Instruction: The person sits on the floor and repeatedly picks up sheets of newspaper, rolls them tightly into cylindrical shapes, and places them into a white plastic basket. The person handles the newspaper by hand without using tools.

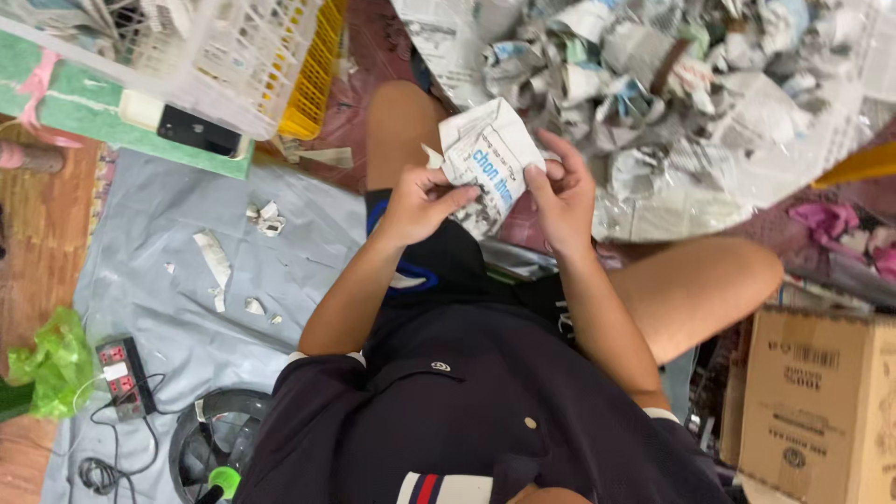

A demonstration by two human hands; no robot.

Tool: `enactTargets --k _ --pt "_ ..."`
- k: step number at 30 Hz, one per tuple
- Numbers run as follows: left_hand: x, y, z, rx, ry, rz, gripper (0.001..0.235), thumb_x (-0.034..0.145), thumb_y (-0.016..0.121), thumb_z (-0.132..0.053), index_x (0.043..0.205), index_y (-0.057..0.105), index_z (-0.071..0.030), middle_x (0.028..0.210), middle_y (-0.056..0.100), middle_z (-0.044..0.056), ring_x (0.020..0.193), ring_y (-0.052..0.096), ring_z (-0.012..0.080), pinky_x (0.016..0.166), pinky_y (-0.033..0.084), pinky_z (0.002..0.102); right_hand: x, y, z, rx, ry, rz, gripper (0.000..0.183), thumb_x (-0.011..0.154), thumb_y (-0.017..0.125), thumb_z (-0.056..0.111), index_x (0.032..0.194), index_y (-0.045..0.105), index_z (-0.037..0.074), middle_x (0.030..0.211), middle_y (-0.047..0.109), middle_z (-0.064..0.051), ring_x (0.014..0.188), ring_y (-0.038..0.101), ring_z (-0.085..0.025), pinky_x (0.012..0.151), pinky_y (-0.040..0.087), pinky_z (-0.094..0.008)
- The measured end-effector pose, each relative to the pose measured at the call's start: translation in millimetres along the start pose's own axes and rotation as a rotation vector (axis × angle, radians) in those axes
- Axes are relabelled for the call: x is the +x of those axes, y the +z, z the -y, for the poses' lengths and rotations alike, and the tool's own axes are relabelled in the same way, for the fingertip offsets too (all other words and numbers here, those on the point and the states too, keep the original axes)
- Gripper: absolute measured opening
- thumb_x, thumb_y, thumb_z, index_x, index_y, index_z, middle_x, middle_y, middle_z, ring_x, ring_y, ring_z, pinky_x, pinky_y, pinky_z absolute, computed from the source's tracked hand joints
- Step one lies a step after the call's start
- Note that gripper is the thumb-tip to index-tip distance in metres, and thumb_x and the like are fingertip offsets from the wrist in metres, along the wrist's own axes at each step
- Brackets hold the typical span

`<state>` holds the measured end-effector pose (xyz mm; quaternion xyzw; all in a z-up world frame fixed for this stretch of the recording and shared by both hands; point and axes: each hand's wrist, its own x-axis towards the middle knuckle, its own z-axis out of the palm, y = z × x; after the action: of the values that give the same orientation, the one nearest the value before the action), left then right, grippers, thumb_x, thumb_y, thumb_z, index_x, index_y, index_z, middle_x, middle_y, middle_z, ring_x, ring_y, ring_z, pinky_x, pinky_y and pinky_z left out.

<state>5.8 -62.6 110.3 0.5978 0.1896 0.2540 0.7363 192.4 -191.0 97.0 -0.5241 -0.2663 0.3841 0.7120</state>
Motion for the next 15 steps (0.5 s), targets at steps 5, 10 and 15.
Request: enactTargets --k 5,10,15 --pt "-22.7 12.0 13.4 0.253 0.044 -0.064 0.012 0.088 0.086 -0.003 0.096 0.079 0.004 0.088 0.078 0.007 0.075 0.064 0.0057 0.066 0.050 0.023 -25.6 -24.2 -26.6 -0.146 -0.400 0.016 0.010 0.108 0.063 -0.003 0.118 0.062 0.001 0.120 0.060 -0.006 0.097 0.057 -0.011 0.079 0.048 -0.025" --pt "-17.4 -3.7 33.4 -0.072 0.124 -0.078 0.016 0.090 0.082 -0.005 0.102 0.074 0.001 0.096 0.075 0.003 0.083 0.067 0.0062 0.076 0.054 0.024 -33.2 -54.6 -44.0 0.528 -0.078 0.192 0.007 0.108 0.055 0.015 0.112 0.058 0.010 0.090 0.063 -0.004 0.067 0.052 -0.010 0.060 0.043 -0.021" --pt "-14.3 -34.7 30.8 0.005 0.004 -0.012 0.015 0.096 0.079 -0.009 0.104 0.074 0.002 0.093 0.074 0.000 0.081 0.063 0.0039 0.073 0.050 0.023 -28.4 -79.0 -47.3 0.655 0.054 0.222 0.014 0.112 0.054 0.017 0.112 0.057 0.003 0.097 0.066 -0.009 0.077 0.061 -0.011 0.069 0.051 -0.023"
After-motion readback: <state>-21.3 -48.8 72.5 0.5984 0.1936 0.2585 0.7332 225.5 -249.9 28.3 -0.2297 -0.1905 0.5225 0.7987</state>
